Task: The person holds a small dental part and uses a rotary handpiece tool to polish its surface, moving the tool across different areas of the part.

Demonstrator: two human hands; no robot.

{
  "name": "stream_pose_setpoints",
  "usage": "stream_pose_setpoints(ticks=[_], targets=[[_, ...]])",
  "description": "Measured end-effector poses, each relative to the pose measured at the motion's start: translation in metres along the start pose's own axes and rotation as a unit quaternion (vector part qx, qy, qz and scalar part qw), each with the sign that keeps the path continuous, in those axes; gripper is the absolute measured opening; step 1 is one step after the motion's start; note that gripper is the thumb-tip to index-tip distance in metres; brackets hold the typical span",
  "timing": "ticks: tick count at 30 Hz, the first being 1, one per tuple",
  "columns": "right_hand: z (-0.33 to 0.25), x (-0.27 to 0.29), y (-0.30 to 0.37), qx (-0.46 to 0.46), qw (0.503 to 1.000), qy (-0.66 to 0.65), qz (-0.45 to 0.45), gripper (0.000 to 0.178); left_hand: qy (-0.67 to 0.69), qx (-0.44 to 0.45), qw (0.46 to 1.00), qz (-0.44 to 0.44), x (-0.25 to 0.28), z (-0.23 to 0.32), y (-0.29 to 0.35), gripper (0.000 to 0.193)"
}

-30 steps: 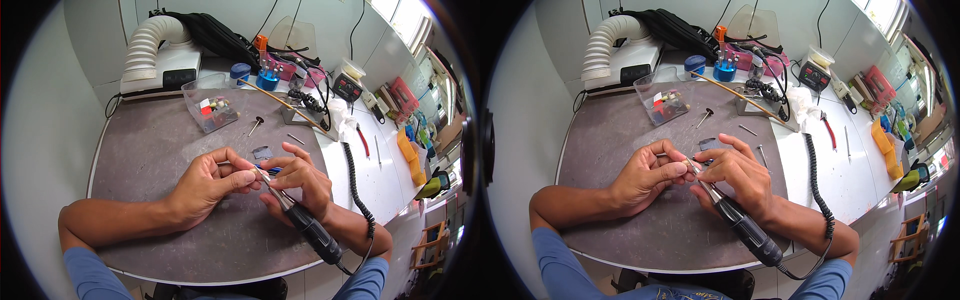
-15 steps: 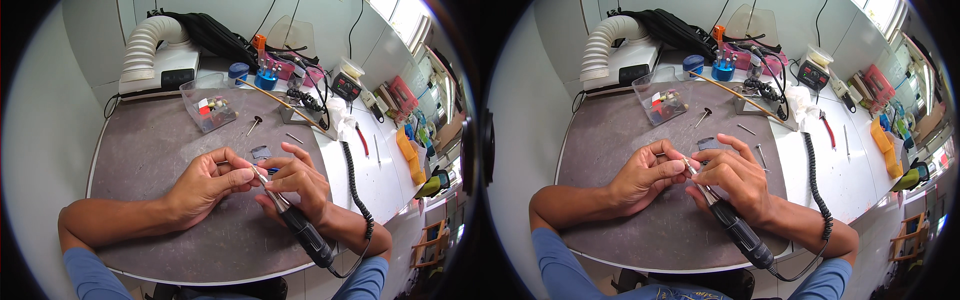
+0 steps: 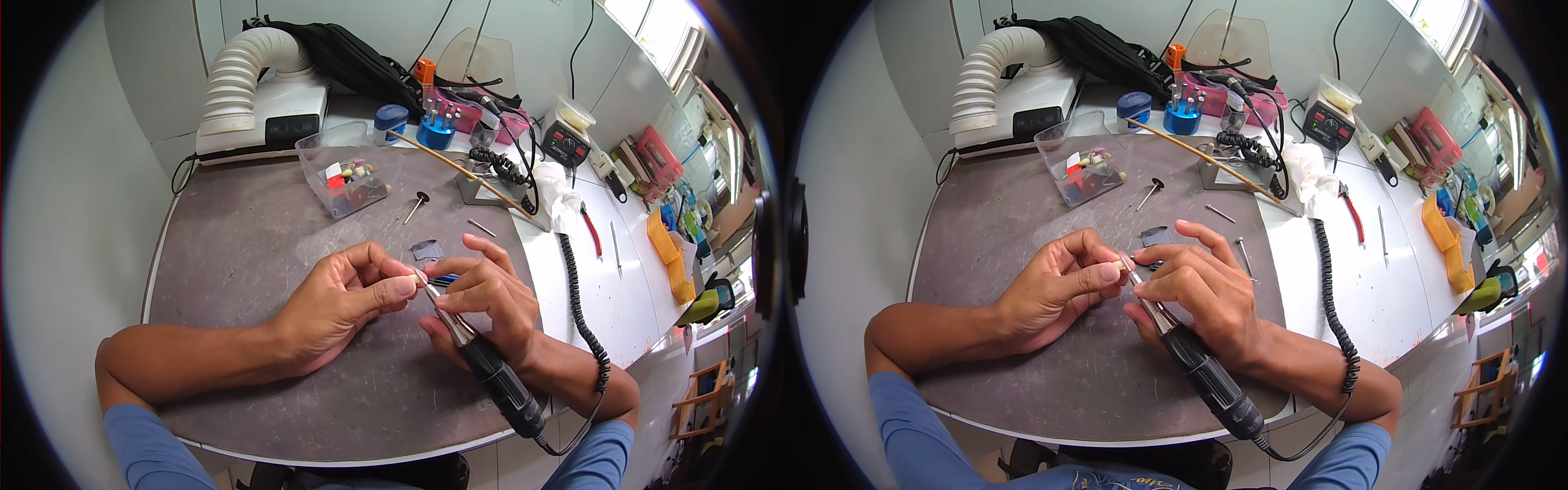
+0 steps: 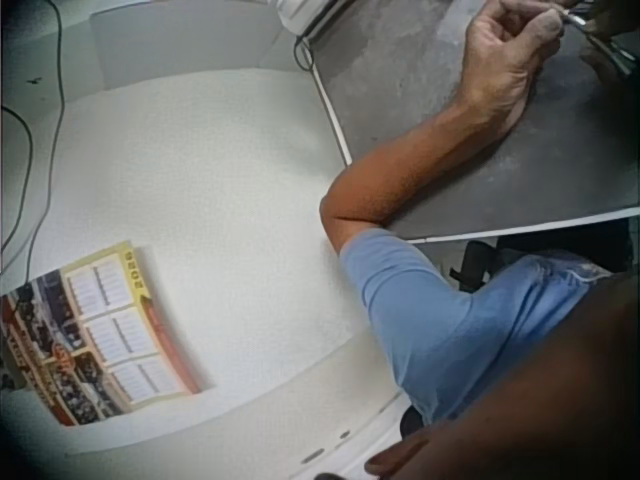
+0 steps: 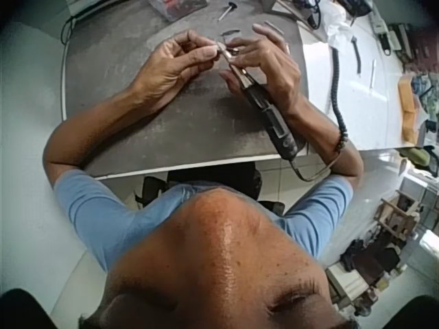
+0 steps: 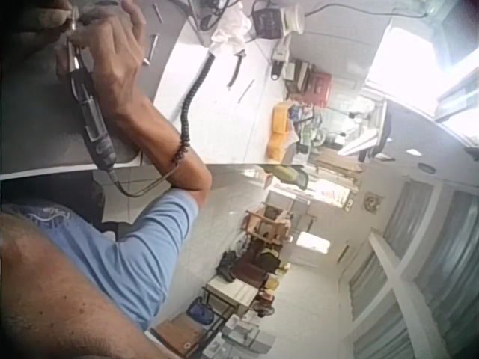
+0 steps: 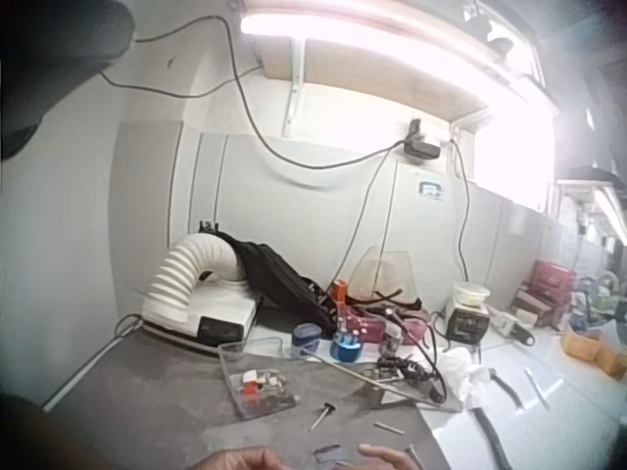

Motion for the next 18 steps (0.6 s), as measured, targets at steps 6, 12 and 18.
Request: stream_pose_setpoints(ticks=[6,12,18], targets=[[-0.0017,-0.0008,0.0002,0.007,1.000,0.005,-0.004,0.026,0.004,0.002,1.000,-0.004,-0.0001,-0.0013,-0.0005,0.011],[-0.0001,0.0000,0.0005,0.005,1.000,0.012,0.003,0.026,0.011,0.002,1.000,-0.010,0.0009,-0.0021,-0.0007,0.010],[0.0004,-0.0006,0.0011,0.005,1.000,0.007,0.001,0.026,0.015,0.002,1.000,-0.008,0.0018,-0.0024,-0.0009,0.010]])
Point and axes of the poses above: each hand's wrist, its own y-axis away from the middle knuckle, its own x-axis out of the back of the hand, z = x × y, the point moved 5 cm from there along -y, towards the middle knuckle, and after that the axes turned 6 degrees about -z, right-handed, at the moved point
